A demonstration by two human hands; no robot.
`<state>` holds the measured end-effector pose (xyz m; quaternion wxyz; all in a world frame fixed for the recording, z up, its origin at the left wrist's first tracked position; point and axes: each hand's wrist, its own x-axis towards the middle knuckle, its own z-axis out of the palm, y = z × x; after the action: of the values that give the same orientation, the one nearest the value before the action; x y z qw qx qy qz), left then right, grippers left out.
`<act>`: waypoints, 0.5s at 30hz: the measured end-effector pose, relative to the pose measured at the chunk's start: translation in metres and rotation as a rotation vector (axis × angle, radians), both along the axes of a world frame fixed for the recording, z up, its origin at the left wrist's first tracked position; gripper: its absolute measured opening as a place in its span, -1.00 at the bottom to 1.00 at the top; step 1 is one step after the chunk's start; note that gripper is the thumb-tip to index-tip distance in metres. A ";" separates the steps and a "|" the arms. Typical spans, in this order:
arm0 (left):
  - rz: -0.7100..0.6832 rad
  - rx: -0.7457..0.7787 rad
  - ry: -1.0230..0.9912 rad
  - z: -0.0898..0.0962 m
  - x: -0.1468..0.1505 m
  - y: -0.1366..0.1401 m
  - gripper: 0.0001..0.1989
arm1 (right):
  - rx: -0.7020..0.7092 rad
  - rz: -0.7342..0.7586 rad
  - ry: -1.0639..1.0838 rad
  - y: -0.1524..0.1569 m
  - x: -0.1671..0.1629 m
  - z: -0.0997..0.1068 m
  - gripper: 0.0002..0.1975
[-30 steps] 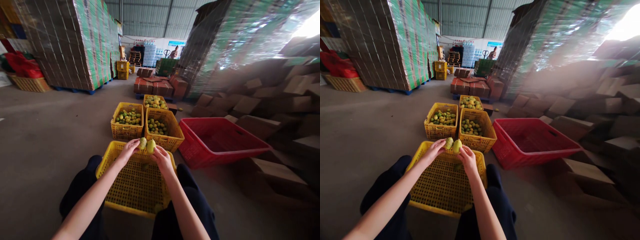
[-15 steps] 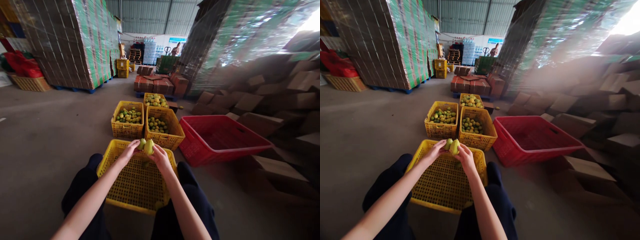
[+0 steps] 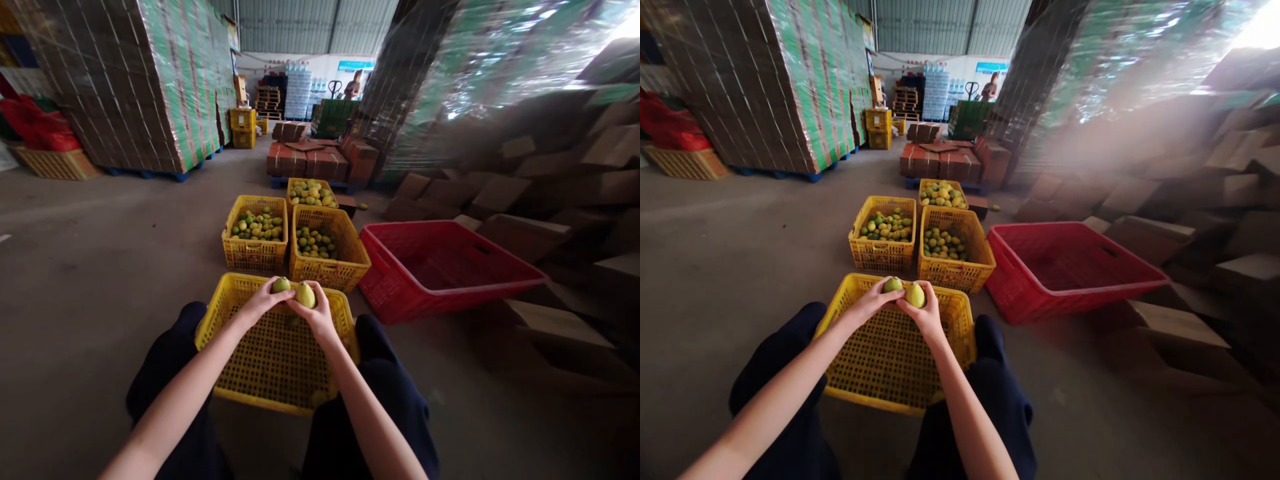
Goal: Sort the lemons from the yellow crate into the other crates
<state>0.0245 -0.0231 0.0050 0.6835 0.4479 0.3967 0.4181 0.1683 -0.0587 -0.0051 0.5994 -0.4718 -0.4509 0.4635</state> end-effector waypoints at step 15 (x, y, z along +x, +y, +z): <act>0.067 0.041 -0.001 0.002 -0.004 0.001 -0.58 | 0.052 0.098 0.060 -0.001 0.005 -0.002 -0.54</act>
<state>0.0207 -0.0223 0.0067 0.6601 0.4481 0.4022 0.4491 0.1737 -0.0599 -0.0075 0.6013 -0.4192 -0.4672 0.4944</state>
